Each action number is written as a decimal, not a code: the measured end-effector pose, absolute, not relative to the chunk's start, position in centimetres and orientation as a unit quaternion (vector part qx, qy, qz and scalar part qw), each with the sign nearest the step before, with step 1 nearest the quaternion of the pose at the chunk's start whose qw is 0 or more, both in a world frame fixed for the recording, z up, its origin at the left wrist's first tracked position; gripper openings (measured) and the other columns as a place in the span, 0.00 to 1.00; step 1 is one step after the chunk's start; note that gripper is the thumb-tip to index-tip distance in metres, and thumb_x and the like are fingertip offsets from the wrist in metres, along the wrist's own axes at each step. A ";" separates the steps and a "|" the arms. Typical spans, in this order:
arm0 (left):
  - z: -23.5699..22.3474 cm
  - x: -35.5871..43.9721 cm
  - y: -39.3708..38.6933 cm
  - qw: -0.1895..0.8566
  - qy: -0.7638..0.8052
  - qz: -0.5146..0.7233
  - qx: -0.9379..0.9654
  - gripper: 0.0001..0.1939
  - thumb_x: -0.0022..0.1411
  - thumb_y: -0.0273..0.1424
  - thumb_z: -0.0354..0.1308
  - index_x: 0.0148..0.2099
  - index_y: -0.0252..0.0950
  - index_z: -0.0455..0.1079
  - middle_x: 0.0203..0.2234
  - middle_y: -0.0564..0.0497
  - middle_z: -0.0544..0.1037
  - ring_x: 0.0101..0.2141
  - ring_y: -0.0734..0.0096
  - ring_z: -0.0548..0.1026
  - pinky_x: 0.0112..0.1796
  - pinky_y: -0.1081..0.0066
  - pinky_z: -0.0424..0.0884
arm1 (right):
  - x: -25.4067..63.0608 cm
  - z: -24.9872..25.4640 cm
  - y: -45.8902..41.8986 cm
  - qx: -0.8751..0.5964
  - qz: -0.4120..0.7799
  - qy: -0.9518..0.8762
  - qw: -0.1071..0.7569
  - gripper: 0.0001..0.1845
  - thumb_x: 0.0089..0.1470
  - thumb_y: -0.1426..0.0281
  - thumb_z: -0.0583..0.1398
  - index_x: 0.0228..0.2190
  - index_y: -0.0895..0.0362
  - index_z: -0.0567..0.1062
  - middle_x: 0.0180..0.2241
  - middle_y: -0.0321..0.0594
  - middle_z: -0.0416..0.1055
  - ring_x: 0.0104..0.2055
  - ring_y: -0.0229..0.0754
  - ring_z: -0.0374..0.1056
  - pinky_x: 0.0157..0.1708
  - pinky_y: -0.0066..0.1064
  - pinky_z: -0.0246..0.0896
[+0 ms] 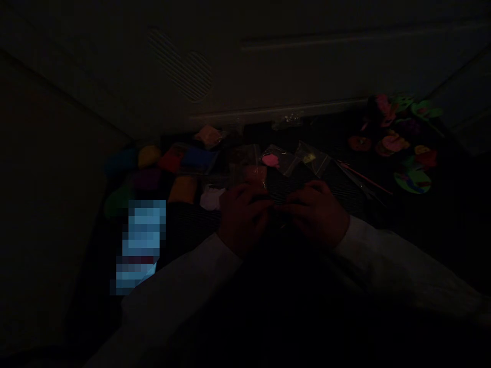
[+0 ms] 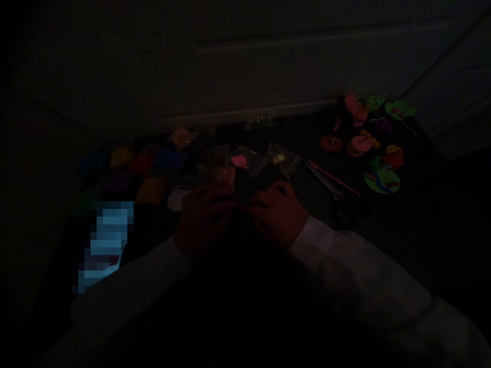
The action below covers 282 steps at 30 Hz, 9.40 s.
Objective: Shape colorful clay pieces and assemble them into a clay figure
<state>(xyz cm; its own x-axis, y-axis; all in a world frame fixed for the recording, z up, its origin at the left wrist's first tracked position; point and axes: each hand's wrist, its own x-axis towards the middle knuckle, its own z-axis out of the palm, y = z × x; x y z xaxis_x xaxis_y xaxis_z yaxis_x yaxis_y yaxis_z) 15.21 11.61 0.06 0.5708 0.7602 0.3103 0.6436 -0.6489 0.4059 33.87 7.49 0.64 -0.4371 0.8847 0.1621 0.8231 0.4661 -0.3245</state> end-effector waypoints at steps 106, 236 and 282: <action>2.2 14.5 11.0 0.367 0.412 0.247 0.797 0.05 0.52 0.32 0.56 0.31 0.39 0.72 0.31 0.52 0.74 0.34 0.70 0.71 0.37 0.66 0.68 | 33.5 1.4 7.1 -0.455 0.051 -0.828 0.322 0.08 0.50 0.68 0.56 0.34 0.53 0.72 0.31 0.33 0.71 0.35 0.34 0.65 0.48 0.39 0.46; 2.2 14.2 11.3 0.246 0.389 0.311 0.831 0.06 0.51 0.30 0.58 0.33 0.37 0.73 0.29 0.49 0.74 0.34 0.70 0.70 0.38 0.66 0.67 | 33.5 2.7 6.8 -0.526 0.311 -0.697 0.374 0.06 0.47 0.70 0.59 0.30 0.57 0.72 0.33 0.37 0.69 0.36 0.35 0.64 0.37 0.29 0.59; 2.6 15.0 10.3 0.208 0.356 0.350 0.841 0.06 0.49 0.29 0.59 0.33 0.37 0.72 0.29 0.50 0.74 0.35 0.70 0.68 0.39 0.66 0.64 | 32.7 2.7 6.6 -0.519 0.375 -0.668 0.381 0.04 0.47 0.69 0.58 0.28 0.57 0.72 0.30 0.36 0.68 0.34 0.35 0.64 0.37 0.30 0.58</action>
<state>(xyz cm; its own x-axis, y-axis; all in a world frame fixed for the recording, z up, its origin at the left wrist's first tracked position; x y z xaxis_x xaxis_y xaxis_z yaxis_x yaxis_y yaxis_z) 15.00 10.28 2.59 0.5014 0.7452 0.4397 0.4538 -0.6592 0.5997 32.73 6.65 2.66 -0.1723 0.9778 0.1193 0.4073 0.1810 -0.8952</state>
